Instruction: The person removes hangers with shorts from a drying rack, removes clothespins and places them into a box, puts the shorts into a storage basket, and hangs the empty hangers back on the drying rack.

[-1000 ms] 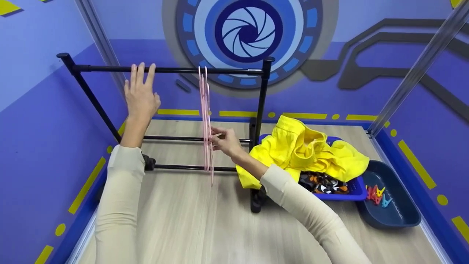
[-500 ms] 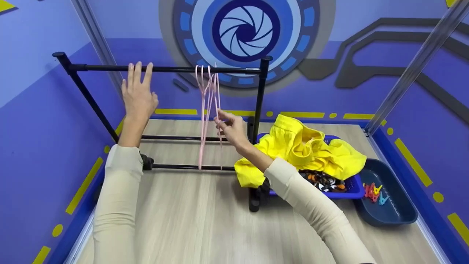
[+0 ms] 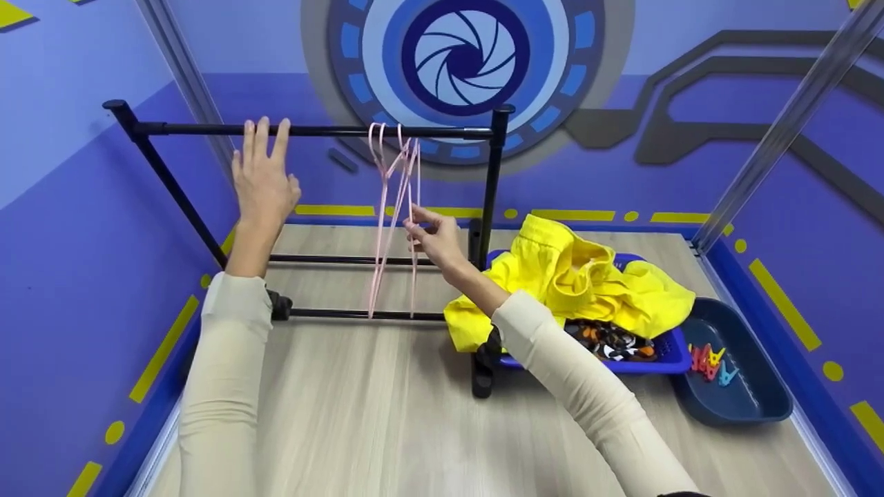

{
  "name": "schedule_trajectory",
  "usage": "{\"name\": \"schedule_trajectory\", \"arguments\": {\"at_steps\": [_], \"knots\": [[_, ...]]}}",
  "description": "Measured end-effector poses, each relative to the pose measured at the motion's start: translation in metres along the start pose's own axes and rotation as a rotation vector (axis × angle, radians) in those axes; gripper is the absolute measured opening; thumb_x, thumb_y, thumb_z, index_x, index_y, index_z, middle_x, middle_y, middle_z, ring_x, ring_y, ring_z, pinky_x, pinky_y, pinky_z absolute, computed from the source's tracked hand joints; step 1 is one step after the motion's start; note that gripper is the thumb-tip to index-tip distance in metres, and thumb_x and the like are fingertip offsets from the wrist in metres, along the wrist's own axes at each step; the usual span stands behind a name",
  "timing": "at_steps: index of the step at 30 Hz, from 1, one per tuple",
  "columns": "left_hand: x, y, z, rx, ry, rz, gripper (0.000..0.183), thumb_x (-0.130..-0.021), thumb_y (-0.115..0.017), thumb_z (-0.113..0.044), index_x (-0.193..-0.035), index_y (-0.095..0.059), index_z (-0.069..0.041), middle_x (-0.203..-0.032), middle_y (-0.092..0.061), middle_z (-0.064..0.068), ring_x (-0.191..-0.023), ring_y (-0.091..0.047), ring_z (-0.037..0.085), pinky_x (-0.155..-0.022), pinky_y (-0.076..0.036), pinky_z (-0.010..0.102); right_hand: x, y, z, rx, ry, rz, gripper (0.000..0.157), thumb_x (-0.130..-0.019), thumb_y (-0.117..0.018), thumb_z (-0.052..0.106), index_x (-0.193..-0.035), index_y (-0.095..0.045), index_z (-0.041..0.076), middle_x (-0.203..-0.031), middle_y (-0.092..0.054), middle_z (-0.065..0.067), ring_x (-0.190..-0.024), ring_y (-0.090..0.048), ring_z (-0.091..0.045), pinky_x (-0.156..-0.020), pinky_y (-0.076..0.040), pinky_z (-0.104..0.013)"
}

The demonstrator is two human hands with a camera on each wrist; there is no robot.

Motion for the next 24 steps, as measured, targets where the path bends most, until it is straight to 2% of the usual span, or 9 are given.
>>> {"name": "schedule_trajectory", "arguments": {"at_steps": [4, 9, 11, 14, 17, 19, 21, 22, 24], "knots": [[0.0, 0.001, -0.001, 0.028, 0.009, -0.024, 0.077, -0.088, -0.059, -0.009, -0.152, -0.019, -0.023, -0.159, -0.014, 0.008, -0.147, -0.003, 0.026, -0.112, -0.018, 0.06, 0.003, -0.005, -0.003, 0.039, 0.043, 0.033, 0.04, -0.093, -0.059, 0.01, -0.132, -0.055, 0.005, -0.099, -0.063, -0.011, -0.072, -0.062, -0.018, -0.071, -0.057, -0.042], [0.003, 0.004, -0.008, 0.068, 0.031, -0.064, 0.071, -0.089, -0.058, -0.007, -0.15, -0.024, -0.018, -0.158, -0.016, 0.01, -0.147, -0.005, 0.028, -0.108, -0.026, 0.061, 0.011, -0.002, -0.01, 0.123, 0.055, 0.108, 0.037, -0.095, -0.057, 0.021, -0.129, -0.057, 0.005, -0.105, -0.061, -0.019, -0.079, -0.066, -0.031, -0.066, -0.058, -0.034], [0.005, 0.004, -0.015, 0.064, 0.061, -0.054, 0.069, -0.09, -0.056, -0.008, -0.151, -0.023, -0.015, -0.159, -0.014, 0.012, -0.147, -0.005, 0.029, -0.106, -0.03, 0.061, 0.015, 0.004, -0.011, 0.174, 0.064, 0.146, 0.034, -0.097, -0.054, 0.021, -0.127, -0.059, 0.005, -0.107, -0.062, -0.021, -0.082, -0.067, -0.033, -0.066, -0.058, -0.034], [0.007, 0.006, -0.03, 0.017, 0.128, -0.016, 0.067, -0.093, -0.051, -0.012, -0.151, -0.018, -0.007, -0.158, -0.012, 0.016, -0.146, -0.009, 0.033, -0.104, -0.033, 0.06, 0.02, 0.017, -0.008, 0.292, 0.089, 0.193, 0.028, -0.097, -0.053, 0.017, -0.12, -0.064, 0.005, -0.104, -0.066, -0.018, -0.08, -0.069, -0.028, -0.069, -0.058, -0.041], [0.012, 0.008, -0.055, -0.042, 0.151, -0.03, 0.058, -0.093, -0.051, -0.017, -0.146, -0.031, -0.001, -0.151, -0.03, 0.022, -0.14, -0.026, 0.037, -0.1, -0.037, 0.057, 0.023, 0.037, -0.001, 0.42, 0.123, 0.2, 0.023, -0.096, -0.054, 0.012, -0.112, -0.069, 0.005, -0.094, -0.07, -0.014, -0.073, -0.068, -0.02, -0.067, -0.057, -0.045], [0.018, 0.01, -0.08, -0.074, 0.122, -0.062, 0.046, -0.092, -0.052, -0.019, -0.133, -0.047, 0.001, -0.136, -0.049, 0.023, -0.128, -0.041, 0.038, -0.095, -0.041, 0.054, 0.024, 0.053, 0.003, 0.483, 0.129, 0.198, 0.021, -0.095, -0.055, 0.01, -0.108, -0.071, 0.004, -0.088, -0.07, -0.014, -0.069, -0.066, -0.015, -0.064, -0.057, -0.045], [0.027, 0.01, -0.11, -0.088, 0.042, -0.126, 0.029, -0.091, -0.053, -0.017, -0.112, -0.062, 0.001, -0.11, -0.064, 0.021, -0.107, -0.055, 0.037, -0.083, -0.046, 0.05, 0.025, 0.07, 0.006, 0.535, 0.126, 0.197, 0.021, -0.094, -0.054, 0.009, -0.105, -0.071, 0.003, -0.084, -0.07, -0.016, -0.066, -0.064, -0.013, -0.061, -0.057, -0.043], [0.034, 0.01, -0.127, -0.096, -0.009, -0.154, 0.023, -0.091, -0.053, -0.017, -0.1, -0.066, 0.0, -0.095, -0.067, 0.019, -0.094, -0.059, 0.036, -0.076, -0.048, 0.048, 0.025, 0.079, 0.008, 0.553, 0.117, 0.201, 0.021, -0.095, -0.053, 0.008, -0.105, -0.071, 0.003, -0.083, -0.069, -0.017, -0.065, -0.063, -0.013, -0.06, -0.057, -0.042], [0.05, 0.006, -0.16, -0.089, -0.12, -0.18, 0.022, -0.091, -0.051, -0.016, -0.079, -0.065, -0.004, -0.069, -0.064, 0.013, -0.068, -0.06, 0.03, -0.059, -0.047, 0.042, 0.025, 0.097, 0.008, 0.6, 0.09, 0.197, 0.022, -0.095, -0.052, 0.009, -0.105, -0.071, 0.002, -0.081, -0.069, -0.017, -0.063, -0.062, -0.013, -0.06, -0.056, -0.041]]}}
Point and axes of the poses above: each hand's wrist, its own x-axis away from the middle knuckle, its own y-axis out of the back of the hand, z = x × y, the point moved 5 cm from there along -x, towards the middle knuckle
